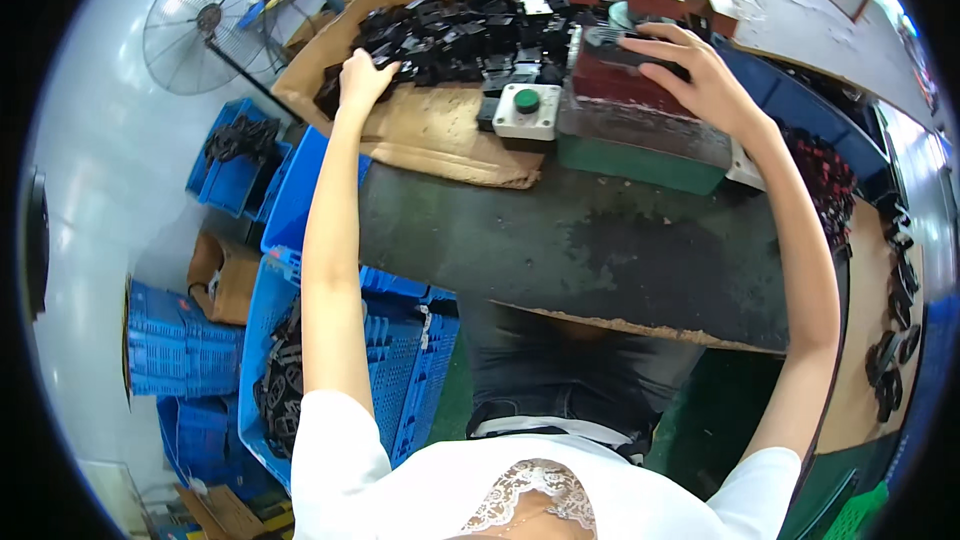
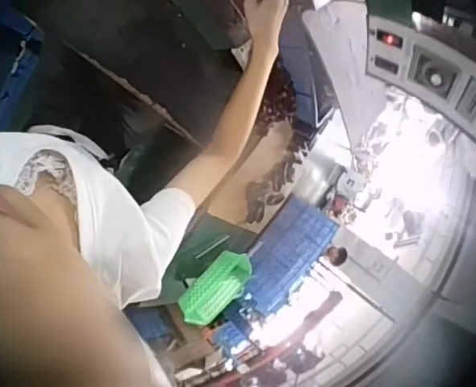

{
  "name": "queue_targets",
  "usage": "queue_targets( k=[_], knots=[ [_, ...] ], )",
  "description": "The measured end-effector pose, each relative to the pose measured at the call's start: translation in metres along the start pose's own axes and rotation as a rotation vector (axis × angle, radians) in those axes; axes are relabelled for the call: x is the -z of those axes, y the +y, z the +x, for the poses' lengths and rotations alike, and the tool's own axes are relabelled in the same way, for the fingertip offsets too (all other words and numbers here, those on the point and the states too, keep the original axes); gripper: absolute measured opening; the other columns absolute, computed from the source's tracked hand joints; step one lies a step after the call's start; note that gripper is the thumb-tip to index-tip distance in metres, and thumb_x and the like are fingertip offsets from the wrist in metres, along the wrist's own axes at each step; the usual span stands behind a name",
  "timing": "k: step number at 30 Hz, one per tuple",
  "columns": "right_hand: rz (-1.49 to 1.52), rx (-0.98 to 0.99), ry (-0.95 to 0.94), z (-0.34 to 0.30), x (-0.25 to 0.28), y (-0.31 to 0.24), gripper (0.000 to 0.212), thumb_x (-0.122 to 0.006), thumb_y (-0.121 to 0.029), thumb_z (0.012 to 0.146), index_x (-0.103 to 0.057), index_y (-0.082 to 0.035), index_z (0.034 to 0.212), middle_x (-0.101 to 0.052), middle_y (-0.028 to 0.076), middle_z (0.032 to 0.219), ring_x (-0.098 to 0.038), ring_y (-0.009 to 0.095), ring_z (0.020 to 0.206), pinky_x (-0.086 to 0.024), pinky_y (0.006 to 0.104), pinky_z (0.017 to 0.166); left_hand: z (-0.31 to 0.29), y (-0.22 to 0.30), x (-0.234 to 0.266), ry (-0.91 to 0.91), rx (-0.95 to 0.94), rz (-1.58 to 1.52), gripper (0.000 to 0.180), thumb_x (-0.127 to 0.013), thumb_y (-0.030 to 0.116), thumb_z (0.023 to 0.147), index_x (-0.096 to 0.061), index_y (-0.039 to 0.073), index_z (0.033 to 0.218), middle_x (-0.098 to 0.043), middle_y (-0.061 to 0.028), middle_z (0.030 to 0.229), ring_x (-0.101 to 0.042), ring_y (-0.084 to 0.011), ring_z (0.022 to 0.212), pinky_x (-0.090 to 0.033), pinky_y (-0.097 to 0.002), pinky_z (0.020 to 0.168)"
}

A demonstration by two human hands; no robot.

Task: Using a press machine to assemble plastic casing components for electronic devices on a production line.

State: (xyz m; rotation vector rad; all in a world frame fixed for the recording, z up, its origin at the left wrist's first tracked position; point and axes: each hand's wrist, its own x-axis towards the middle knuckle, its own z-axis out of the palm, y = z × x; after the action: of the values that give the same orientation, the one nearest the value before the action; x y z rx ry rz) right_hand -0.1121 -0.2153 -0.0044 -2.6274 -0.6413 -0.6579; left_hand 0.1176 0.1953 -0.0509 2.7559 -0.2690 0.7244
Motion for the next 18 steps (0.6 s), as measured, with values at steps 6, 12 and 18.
queue_targets(
  k=[6, 12, 18],
  knots=[
    [0.203, -0.054, -0.004, 0.005, -0.001, 0.016, 0.027, -0.068, -0.017, 0.085, -0.070, -0.017, 0.112, -0.056, 0.012, 0.124, -0.052, 0.026, 0.117, -0.040, 0.0375, 0.100, -0.012, 0.028, 0.012, 0.119, -0.273, -0.118, 0.039, -0.074, 0.017, 0.067, -0.061, 0.001, 0.100, -0.064, -0.0201, 0.094, -0.062, -0.0374, 0.090, -0.051, -0.0436, 0.080],
    [0.109, -0.174, -0.135, -0.007, 0.007, 0.020, 0.034, -0.065, -0.025, 0.089, -0.064, -0.018, 0.122, -0.049, 0.011, 0.133, -0.048, 0.027, 0.121, -0.036, 0.0390, 0.104, -0.018, 0.071, 0.034, -0.296, 0.080, -1.555, 0.036, -0.060, 0.005, 0.090, -0.045, 0.008, 0.122, -0.056, -0.0144, 0.109, -0.062, -0.0323, 0.094, -0.056, -0.0449, 0.085],
    [0.088, -0.026, 0.079, -0.041, 0.034, 0.016, 0.040, -0.059, -0.020, 0.092, -0.054, -0.010, 0.131, -0.051, 0.012, 0.134, -0.046, 0.026, 0.126, -0.035, 0.0379, 0.106, -0.012, 0.091, 0.048, -0.557, 0.333, -2.155, 0.022, -0.043, 0.010, 0.099, -0.044, -0.001, 0.118, -0.054, -0.0280, 0.110, -0.054, -0.0469, 0.110, -0.054, -0.0488, 0.093]
  ],
)
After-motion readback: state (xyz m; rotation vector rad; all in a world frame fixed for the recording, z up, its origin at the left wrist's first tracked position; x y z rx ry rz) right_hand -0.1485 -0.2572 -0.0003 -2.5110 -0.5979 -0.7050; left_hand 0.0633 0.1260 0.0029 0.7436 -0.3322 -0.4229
